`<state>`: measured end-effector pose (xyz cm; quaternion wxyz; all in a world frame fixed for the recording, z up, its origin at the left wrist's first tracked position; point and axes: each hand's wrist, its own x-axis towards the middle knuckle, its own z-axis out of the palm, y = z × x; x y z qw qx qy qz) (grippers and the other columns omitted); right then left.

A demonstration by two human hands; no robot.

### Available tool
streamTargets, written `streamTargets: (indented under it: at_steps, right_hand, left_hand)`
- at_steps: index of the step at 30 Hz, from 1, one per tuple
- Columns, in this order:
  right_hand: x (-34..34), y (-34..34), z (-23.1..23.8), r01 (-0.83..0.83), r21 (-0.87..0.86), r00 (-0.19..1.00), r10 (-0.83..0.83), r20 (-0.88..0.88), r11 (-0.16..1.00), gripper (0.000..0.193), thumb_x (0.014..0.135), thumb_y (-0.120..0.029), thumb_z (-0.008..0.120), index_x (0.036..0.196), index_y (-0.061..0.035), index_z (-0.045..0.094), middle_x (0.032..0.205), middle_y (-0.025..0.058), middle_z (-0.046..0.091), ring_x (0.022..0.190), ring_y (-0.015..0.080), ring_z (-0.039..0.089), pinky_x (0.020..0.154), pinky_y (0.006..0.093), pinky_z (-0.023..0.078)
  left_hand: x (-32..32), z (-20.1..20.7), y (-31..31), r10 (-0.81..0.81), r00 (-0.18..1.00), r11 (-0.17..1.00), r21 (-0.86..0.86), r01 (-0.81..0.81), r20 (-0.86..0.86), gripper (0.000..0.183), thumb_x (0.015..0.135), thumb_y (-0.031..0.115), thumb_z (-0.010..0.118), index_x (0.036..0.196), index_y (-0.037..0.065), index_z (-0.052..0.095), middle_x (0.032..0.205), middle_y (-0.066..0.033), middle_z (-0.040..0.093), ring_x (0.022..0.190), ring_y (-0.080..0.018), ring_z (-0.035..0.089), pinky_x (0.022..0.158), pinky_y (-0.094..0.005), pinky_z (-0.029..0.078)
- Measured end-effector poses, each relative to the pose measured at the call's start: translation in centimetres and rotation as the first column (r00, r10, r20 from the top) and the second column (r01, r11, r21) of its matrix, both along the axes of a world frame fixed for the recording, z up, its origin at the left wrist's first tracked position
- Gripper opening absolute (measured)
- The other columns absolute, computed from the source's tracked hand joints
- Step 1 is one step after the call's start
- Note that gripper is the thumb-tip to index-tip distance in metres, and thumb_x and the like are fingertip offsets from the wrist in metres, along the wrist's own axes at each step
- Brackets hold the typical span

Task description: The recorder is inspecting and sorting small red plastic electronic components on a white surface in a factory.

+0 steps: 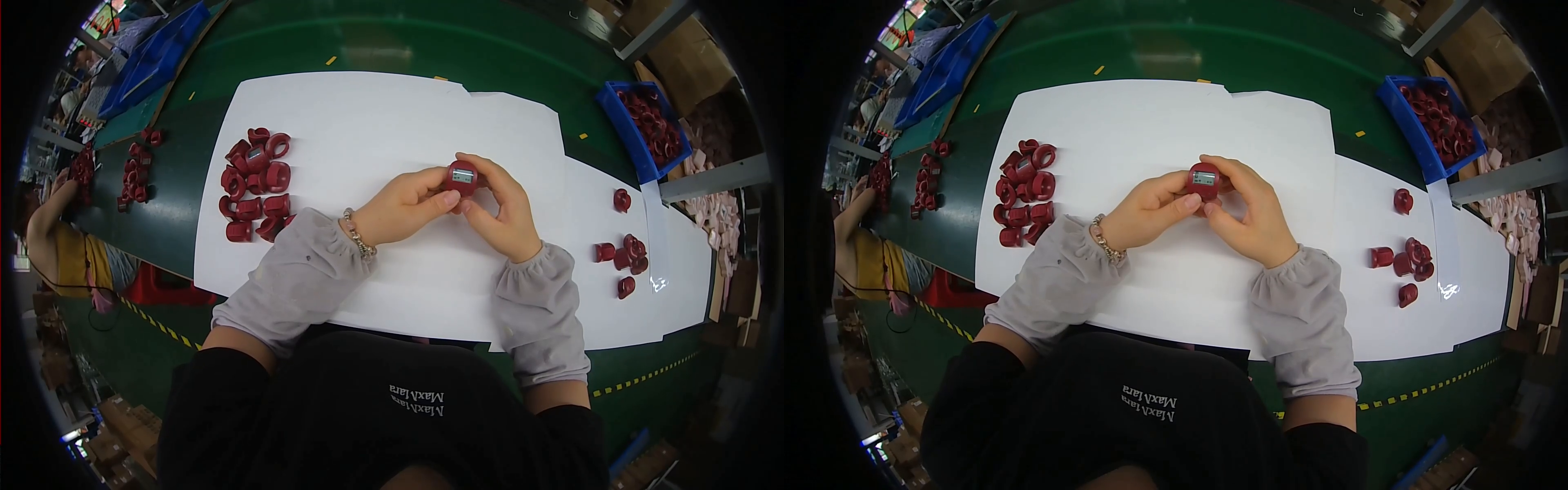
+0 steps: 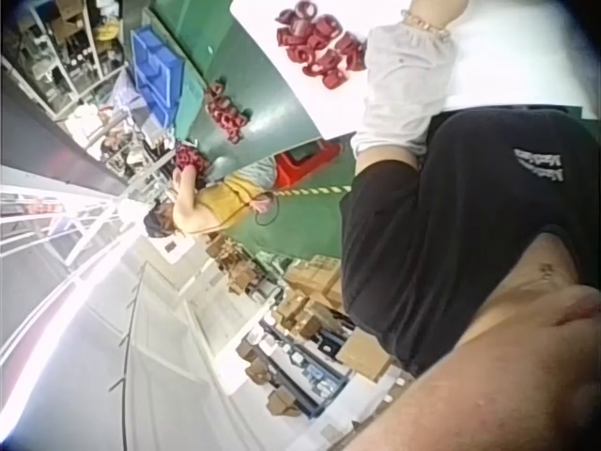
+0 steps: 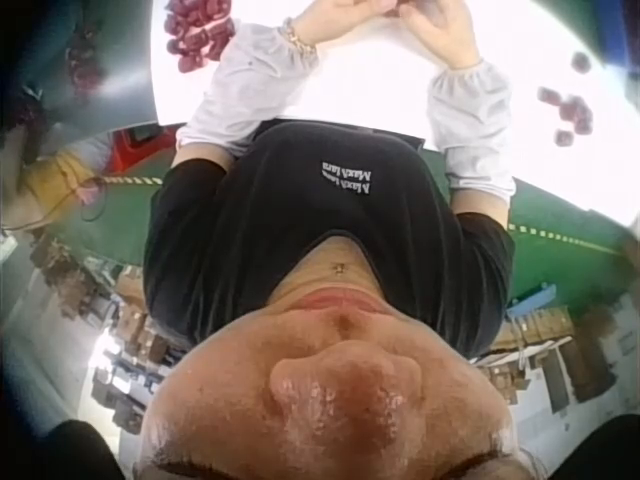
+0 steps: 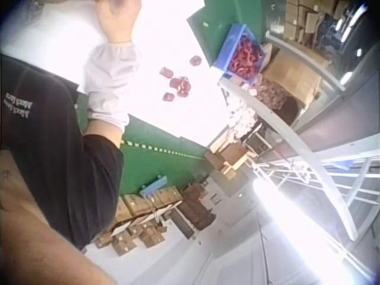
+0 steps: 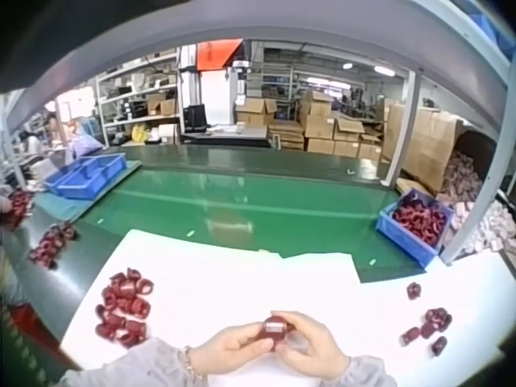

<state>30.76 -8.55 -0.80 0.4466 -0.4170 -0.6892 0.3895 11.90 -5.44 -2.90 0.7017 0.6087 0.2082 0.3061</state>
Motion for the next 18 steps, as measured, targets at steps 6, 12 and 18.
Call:
streamTargets:
  at_steps: [6, 12, 18]
  right_hand:
    - [0.04, 0.0, -0.02, -0.002, 0.009, 1.0, 0.002, 0.011, 1.0, 0.048, 0.076, -0.004, 0.059, 0.123, -0.0007, 0.051, 0.11, 0.0115, 0.058, 0.097, 0.0193, 0.058, 0.086, 0.0309, 0.046]
    - [0.17, -0.18, 0.03, 0.001, 0.0, 1.0, -0.001, 0.017, 1.0, 0.048, 0.076, -0.004, 0.06, 0.123, -0.0007, 0.051, 0.109, 0.0117, 0.059, 0.096, 0.0196, 0.058, 0.086, 0.0307, 0.046]
    - [0.3, -0.27, 0.04, 0.009, 0.004, 1.0, -0.009, 0.018, 1.0, 0.046, 0.077, -0.005, 0.059, 0.122, -0.0004, 0.052, 0.108, 0.0117, 0.06, 0.096, 0.0198, 0.058, 0.085, 0.0308, 0.046]
  left_hand:
    - [-0.06, -0.01, 0.16, -0.017, 1.0, 1.0, -0.009, 0.017, -0.019, 0.036, 0.098, 0.017, 0.044, 0.127, -0.004, 0.045, 0.116, -0.0095, 0.055, 0.106, -0.0153, 0.054, 0.094, -0.0297, 0.044]
    - [0.03, 0.06, -0.01, -0.015, 0.999, 0.999, 0.032, 0.016, -0.034, 0.035, 0.098, 0.017, 0.044, 0.126, -0.004, 0.045, 0.116, -0.0093, 0.055, 0.105, -0.0154, 0.055, 0.093, -0.0297, 0.044]
    - [0.58, 0.02, -0.47, 0.068, 0.997, 0.998, 0.01, -0.068, 0.025, 0.026, 0.096, 0.017, 0.047, 0.115, -0.001, 0.052, 0.098, -0.0046, 0.058, 0.087, -0.0107, 0.055, 0.081, -0.0265, 0.046]
